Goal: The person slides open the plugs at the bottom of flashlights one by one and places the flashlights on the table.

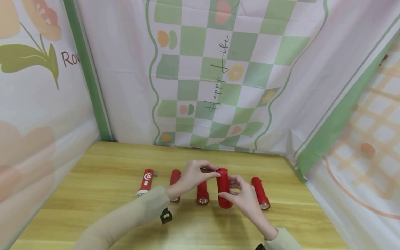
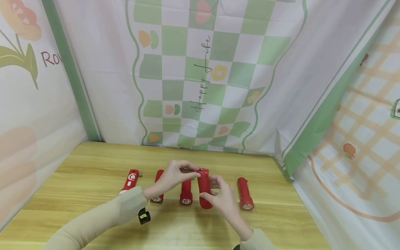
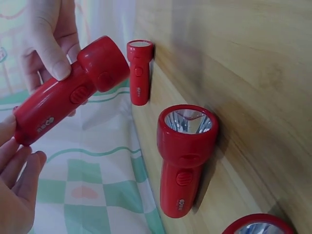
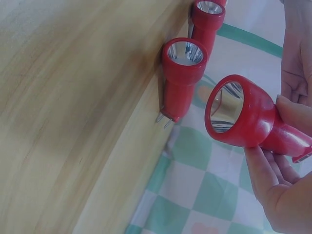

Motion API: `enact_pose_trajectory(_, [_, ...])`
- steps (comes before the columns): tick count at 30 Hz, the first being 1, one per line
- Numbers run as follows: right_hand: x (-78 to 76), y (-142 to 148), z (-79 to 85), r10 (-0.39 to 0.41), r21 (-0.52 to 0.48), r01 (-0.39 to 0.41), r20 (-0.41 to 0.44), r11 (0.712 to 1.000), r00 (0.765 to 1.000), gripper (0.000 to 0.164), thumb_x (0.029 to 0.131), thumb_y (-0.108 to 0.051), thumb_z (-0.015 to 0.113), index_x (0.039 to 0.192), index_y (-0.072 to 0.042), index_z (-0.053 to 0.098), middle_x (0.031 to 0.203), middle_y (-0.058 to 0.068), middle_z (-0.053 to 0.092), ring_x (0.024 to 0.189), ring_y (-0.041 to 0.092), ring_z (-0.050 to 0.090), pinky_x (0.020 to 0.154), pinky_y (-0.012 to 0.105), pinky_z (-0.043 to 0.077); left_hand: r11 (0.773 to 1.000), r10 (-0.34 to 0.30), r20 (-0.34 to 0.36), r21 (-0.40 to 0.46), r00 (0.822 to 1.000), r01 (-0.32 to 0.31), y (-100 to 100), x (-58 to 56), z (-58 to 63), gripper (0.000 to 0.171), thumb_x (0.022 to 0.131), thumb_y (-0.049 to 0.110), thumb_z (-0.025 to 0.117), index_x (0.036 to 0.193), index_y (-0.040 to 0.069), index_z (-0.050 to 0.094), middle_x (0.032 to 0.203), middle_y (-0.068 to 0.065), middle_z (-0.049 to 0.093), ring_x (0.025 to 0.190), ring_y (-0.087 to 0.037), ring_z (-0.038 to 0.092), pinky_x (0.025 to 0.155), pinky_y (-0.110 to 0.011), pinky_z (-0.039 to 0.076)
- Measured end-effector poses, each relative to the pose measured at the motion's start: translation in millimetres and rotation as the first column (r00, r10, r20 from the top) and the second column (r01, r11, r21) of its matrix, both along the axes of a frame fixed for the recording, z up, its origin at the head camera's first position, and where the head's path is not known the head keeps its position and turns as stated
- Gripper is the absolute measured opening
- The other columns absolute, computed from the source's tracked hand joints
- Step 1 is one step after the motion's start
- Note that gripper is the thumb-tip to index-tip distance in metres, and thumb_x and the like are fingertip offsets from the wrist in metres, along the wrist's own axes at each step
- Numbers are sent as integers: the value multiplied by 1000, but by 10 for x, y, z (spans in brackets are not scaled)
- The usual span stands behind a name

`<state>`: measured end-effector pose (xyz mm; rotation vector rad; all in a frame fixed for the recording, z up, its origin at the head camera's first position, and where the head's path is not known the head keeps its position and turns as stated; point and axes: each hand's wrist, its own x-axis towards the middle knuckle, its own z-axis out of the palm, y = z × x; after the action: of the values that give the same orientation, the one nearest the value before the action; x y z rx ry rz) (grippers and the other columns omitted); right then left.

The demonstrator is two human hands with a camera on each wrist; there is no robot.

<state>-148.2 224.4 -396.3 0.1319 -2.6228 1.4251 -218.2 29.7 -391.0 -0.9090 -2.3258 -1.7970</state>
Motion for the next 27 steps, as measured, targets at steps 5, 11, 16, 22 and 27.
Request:
enact_pose_trajectory(5, [18,-14,-3,-3,7,3,-25,1000,1000,51,73,-5,86,118,-3,62,108,13,71,99,27,69,80,29,63,1000,13,16,-17,1000,-13,-18,41,-2,22,84,30,79,102,17,77,99,0,78,86,-9,74,75,-17,59])
enact_pose_trajectory(11, [32,-29,-20,-11,15,12,-39,1000,999,52,71,-5,87,117,-3,62,106,13,72,99,28,69,78,28,63,1000,15,-3,-6,1000,-15,-32,74,-6,22,84,29,78,102,16,78,101,-2,78,89,-12,74,75,-17,59])
enact_pose_trajectory(16, [41,-33,-13,8,22,-7,-65,1000,998,49,71,-5,87,113,-4,63,104,12,72,97,28,70,78,29,63,1000,-2,-93,17,996,3,-38,65,-27,20,84,25,78,100,13,79,104,-3,78,92,-11,74,77,-19,60])
enact_pose_trajectory(22, [42,-40,-4,17,20,-16,-90,1000,996,45,72,-5,86,111,-5,63,102,12,72,96,29,70,77,29,63,999,-22,-108,22,994,24,-45,54,-18,20,85,24,78,100,12,79,105,-2,76,90,-9,73,78,-28,62])
enact_pose_trajectory(27, [42,-49,0,9,18,-7,-103,1000,995,43,73,-5,86,110,-5,65,101,11,73,95,29,71,76,28,63,1000,-22,-122,9,992,23,-45,49,-4,19,86,25,77,100,13,78,105,-2,75,89,-10,72,78,-29,62])
